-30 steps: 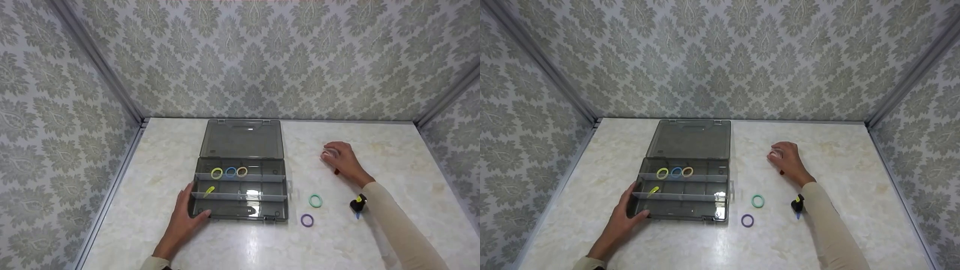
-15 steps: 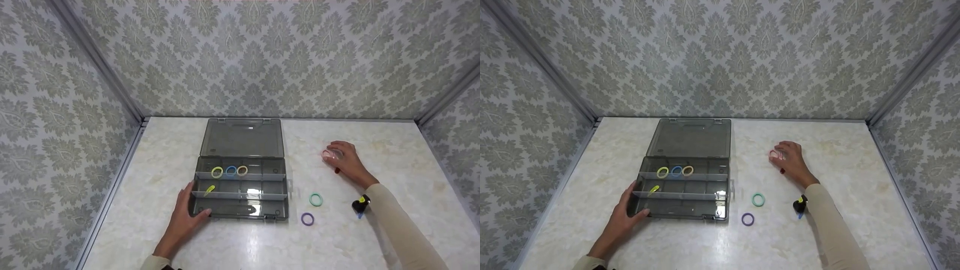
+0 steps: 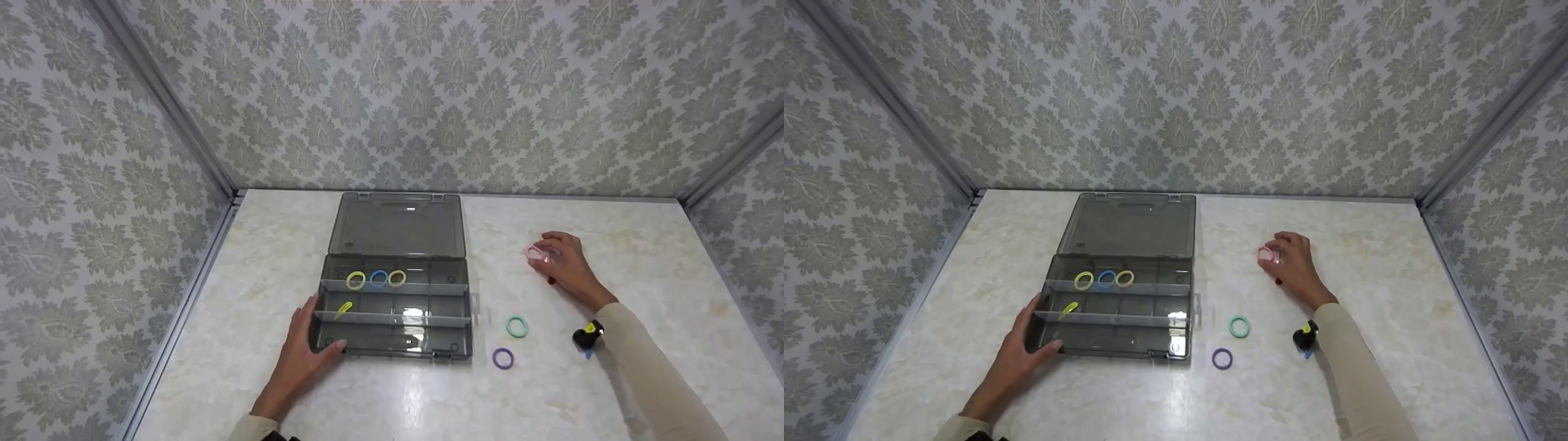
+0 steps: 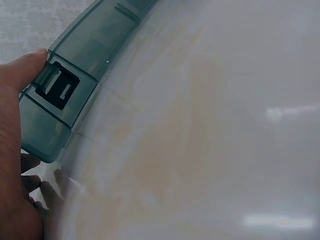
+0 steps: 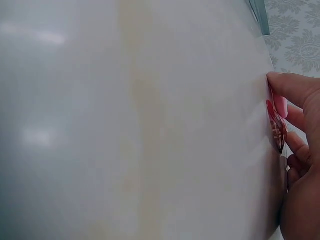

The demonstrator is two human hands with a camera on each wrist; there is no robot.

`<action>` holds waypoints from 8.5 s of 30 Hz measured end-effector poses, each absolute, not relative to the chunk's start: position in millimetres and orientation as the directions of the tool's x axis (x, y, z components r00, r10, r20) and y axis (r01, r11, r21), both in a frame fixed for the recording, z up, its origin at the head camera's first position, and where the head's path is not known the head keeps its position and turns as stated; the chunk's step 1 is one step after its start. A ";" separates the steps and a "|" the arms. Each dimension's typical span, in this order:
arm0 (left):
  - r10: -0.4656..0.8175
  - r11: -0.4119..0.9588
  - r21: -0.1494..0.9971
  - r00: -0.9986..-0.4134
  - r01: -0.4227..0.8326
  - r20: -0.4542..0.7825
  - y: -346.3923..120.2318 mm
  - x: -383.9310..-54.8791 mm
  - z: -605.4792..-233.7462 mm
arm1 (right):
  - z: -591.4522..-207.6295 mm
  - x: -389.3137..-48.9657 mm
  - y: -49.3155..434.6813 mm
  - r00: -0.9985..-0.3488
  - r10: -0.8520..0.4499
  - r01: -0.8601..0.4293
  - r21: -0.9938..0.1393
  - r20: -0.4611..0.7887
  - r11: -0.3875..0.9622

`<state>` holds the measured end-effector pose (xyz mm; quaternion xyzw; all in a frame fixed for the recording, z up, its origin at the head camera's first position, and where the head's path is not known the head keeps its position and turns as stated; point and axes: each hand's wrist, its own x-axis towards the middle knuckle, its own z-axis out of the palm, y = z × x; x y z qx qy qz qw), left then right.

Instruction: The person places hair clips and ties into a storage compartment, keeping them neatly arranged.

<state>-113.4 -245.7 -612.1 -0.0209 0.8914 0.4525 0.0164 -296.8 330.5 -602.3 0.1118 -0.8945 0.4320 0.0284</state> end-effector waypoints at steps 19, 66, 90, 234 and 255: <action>-0.013 0.576 0.816 -0.999 -0.045 -0.046 -246.3 -116.2 -613.5 | -583.3 -296.3 325.8 -0.968 -0.200 -0.241 -0.782 0.151 0.575; -0.021 0.576 0.816 -0.999 -0.039 -0.033 -246.4 -114.4 -614.0 | -546.2 -274.9 214.9 -0.855 -0.462 -0.478 -0.700 0.235 0.530; -0.022 0.581 0.812 -0.999 -0.052 -0.048 -244.5 -114.9 -611.4 | -543.8 -282.7 156.6 -0.670 -0.689 -0.701 -0.539 0.276 0.467; -0.022 0.587 0.808 -0.999 -0.052 -0.048 -244.9 -114.5 -611.9 | -571.3 -269.7 315.2 -0.948 -0.230 -0.314 -0.781 0.222 0.540; -0.026 0.590 0.806 -0.999 -0.042 -0.033 -245.2 -114.0 -611.4 | -587.3 -247.1 346.9 -0.988 -0.122 -0.148 -0.763 0.091 0.629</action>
